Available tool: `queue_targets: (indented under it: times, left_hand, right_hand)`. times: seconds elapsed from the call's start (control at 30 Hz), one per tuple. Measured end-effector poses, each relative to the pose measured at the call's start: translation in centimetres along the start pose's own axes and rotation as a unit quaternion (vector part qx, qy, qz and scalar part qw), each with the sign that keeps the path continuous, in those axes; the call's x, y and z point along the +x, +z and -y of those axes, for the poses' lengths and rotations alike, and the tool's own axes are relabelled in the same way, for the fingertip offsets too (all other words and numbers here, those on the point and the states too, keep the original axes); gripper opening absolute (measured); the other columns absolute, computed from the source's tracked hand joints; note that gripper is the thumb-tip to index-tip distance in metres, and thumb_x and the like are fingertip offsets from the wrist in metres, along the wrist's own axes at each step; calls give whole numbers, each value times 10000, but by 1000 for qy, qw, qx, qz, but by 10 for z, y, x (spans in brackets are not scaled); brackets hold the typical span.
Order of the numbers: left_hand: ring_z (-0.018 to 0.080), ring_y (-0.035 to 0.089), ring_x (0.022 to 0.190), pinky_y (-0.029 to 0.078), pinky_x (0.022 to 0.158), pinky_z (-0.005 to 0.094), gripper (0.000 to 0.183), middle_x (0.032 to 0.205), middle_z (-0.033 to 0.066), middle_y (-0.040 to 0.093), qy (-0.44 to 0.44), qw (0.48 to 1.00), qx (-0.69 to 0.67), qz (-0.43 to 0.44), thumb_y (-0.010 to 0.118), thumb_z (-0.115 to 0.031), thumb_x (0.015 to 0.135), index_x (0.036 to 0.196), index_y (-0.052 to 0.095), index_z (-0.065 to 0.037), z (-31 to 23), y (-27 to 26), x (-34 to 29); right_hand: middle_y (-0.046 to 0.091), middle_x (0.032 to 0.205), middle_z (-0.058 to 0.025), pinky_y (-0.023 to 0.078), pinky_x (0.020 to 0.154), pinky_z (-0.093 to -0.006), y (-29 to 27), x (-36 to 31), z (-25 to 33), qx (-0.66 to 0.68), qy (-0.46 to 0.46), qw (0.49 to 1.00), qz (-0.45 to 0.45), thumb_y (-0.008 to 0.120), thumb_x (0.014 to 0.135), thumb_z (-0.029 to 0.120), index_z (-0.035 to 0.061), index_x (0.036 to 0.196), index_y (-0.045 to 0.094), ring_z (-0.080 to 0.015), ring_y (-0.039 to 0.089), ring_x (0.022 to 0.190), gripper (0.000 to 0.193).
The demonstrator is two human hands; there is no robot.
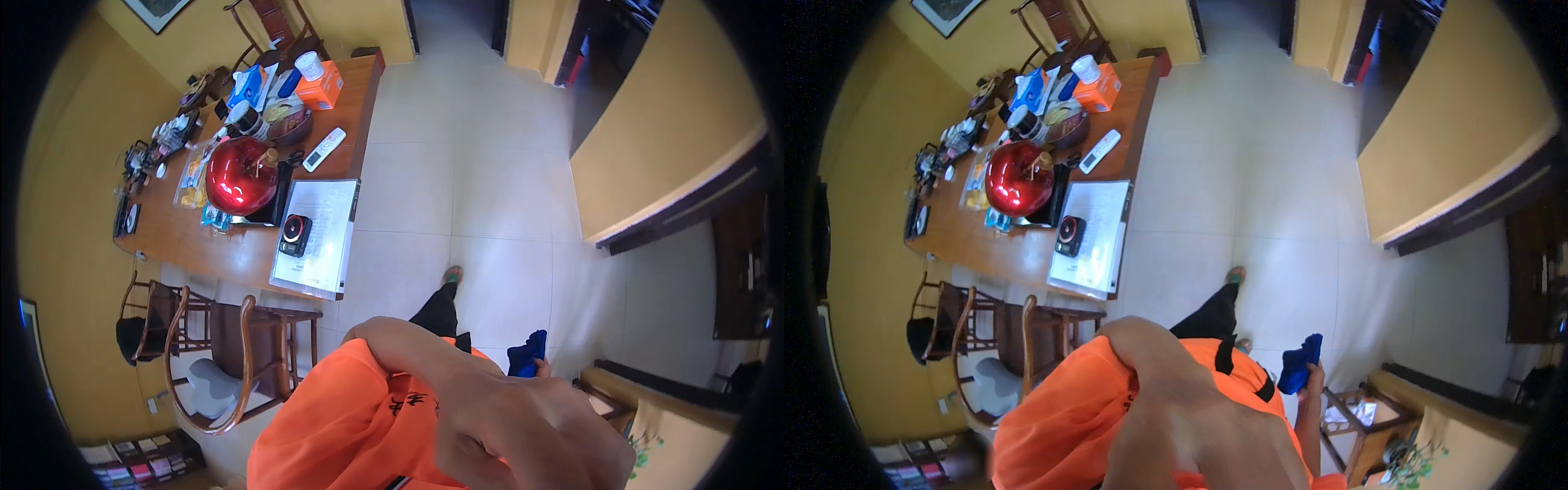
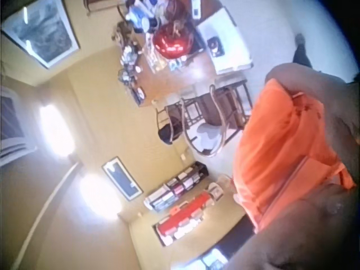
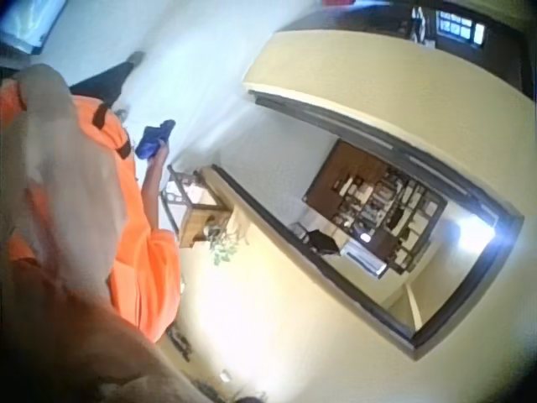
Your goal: The person wipes a wooden dining table and several chairs using a blue cloth. They move items like a snack container, helmet, and bowl aside to clean the table surface, then wipe the chairs' seats, backs, and armrests.
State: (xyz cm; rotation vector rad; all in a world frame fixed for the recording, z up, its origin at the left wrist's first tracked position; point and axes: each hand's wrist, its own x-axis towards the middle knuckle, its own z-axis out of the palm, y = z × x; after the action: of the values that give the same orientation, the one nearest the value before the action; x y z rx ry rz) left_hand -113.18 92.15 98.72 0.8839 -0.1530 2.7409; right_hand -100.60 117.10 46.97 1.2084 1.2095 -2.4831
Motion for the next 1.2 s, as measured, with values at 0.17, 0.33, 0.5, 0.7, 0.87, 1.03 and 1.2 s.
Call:
queue_targets:
  times: [0.17, 0.33, 0.5, 0.7, 0.87, 1.03, 1.2]
  left_hand:
    - [149, 584, 587, 491, 506, 249, 226, 841, 68, 663, 38, 997, -34, -62, 700, -191, 899, 1047, 692, -20, -1, -49, 60]
    - [122, 582, 527, 483, 452, 234, 237, 776, 62, 654, 129, 984, -50, 109, 637, -148, 936, 1127, 661, -9, -1, -168, 167]
    - [118, 568, 467, 464, 411, 219, 282, 744, 85, 642, 131, 973, -118, 150, 544, -114, 977, 1217, 617, 16, -28, -225, 269]
    - [139, 590, 561, 475, 503, 243, 288, 779, 83, 642, 80, 971, 24, 224, 561, -83, 945, 1209, 617, 20, -74, -333, 367]
    - [136, 602, 712, 486, 645, 277, 403, 830, 57, 626, -94, 912, 388, 96, 604, -56, 851, 1247, 580, 10, -142, -444, 436]
    - [104, 578, 745, 478, 683, 266, 376, 848, 20, 618, -261, 753, 591, -124, 606, -95, 922, 1292, 571, -36, -166, -562, 493]
    - [88, 578, 749, 492, 703, 260, 292, 832, 4, 622, -204, 661, 671, -265, 576, -69, 928, 1218, 612, -65, -214, -640, 520]
  right_hand:
    - [665, 1091, -127, 558, 853, -384, 64, 53, 64, -71, 48, 996, -25, 487, 777, 50, 25, 1275, 561, -261, 664, 963, 504]
    - [661, 1084, -121, 566, 834, -397, 60, 146, 98, -35, 35, 998, -25, 484, 782, 60, 38, 1277, 561, -270, 663, 966, 501]
    - [659, 1087, -120, 567, 837, -399, 121, 233, 175, -3, 18, 1000, -5, 479, 787, 66, 39, 1279, 557, -276, 662, 974, 499]
    - [657, 1090, -119, 568, 841, -402, 208, 329, 268, -7, 19, 999, 29, 473, 793, 73, 40, 1282, 553, -283, 661, 982, 496]
    - [648, 1111, -123, 559, 880, -429, 271, 468, 327, -58, 68, 995, 52, 462, 807, 82, 42, 1290, 543, -304, 656, 1004, 491]
    - [638, 1143, -120, 546, 910, -465, 362, 607, 406, -61, 132, 987, 66, 447, 819, 71, 48, 1309, 534, -308, 649, 1021, 498]
    - [633, 1124, -98, 531, 918, -404, 504, 687, 507, -181, 72, 972, 129, 444, 781, 18, 55, 1290, 561, -260, 627, 1032, 524]
